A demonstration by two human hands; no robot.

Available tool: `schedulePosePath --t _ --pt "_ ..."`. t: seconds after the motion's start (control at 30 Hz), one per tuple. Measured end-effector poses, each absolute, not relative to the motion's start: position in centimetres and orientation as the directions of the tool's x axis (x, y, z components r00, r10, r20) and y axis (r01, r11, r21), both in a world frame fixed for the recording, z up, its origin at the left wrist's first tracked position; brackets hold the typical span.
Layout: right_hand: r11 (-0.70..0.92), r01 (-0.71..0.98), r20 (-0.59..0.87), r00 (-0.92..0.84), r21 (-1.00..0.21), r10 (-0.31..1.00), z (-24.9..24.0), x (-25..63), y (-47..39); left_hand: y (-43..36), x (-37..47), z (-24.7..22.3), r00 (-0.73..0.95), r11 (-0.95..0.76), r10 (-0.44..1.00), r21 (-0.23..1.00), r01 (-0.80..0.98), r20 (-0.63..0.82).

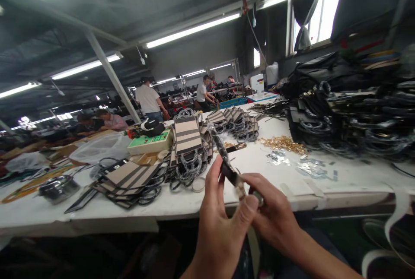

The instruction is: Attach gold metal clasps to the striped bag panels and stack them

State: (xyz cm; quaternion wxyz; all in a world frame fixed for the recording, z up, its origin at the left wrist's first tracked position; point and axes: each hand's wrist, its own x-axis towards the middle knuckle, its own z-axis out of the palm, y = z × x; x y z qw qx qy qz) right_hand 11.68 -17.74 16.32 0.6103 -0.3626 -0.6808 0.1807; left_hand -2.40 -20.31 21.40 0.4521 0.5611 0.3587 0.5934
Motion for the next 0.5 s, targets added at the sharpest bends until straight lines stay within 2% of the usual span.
schedulePosePath --t 0.07,0.13,0.23,0.3,0.37,0.43,0.5 --pt "0.529 0.175 0.542 0.033 -0.830 0.839 18.0 14.1 -17.4 -19.5 -3.3 20.8 0.024 -0.497 0.868 0.865 0.076 0.497" --pt "0.349 0.096 0.348 -0.021 -0.932 0.937 19.4 16.9 -16.7 -18.3 -4.4 19.9 -0.050 -0.568 0.801 0.785 0.249 0.596" --pt "0.253 0.013 0.251 -0.088 -0.967 0.964 21.2 21.0 -15.1 -16.4 -6.1 18.7 -0.195 -0.555 0.738 0.745 0.369 0.646" --pt "0.241 0.007 0.239 -0.110 -0.970 0.965 22.7 23.4 -14.1 -15.3 -6.9 18.4 -0.257 -0.537 0.730 0.765 0.356 0.633" --pt "0.200 0.048 0.189 -0.174 -0.979 0.966 24.4 25.3 -13.4 -14.5 -7.3 18.3 -0.236 -0.517 0.785 0.816 0.260 0.573" --pt "0.132 0.127 0.093 -0.277 -0.983 0.956 25.7 26.3 -13.3 -14.2 -7.5 18.5 -0.105 -0.472 0.868 0.871 0.134 0.486" --pt "0.053 0.203 -0.026 -0.366 -0.978 0.930 25.7 26.4 -13.5 -14.1 -7.5 18.5 0.140 -0.431 0.897 0.900 0.069 0.419"
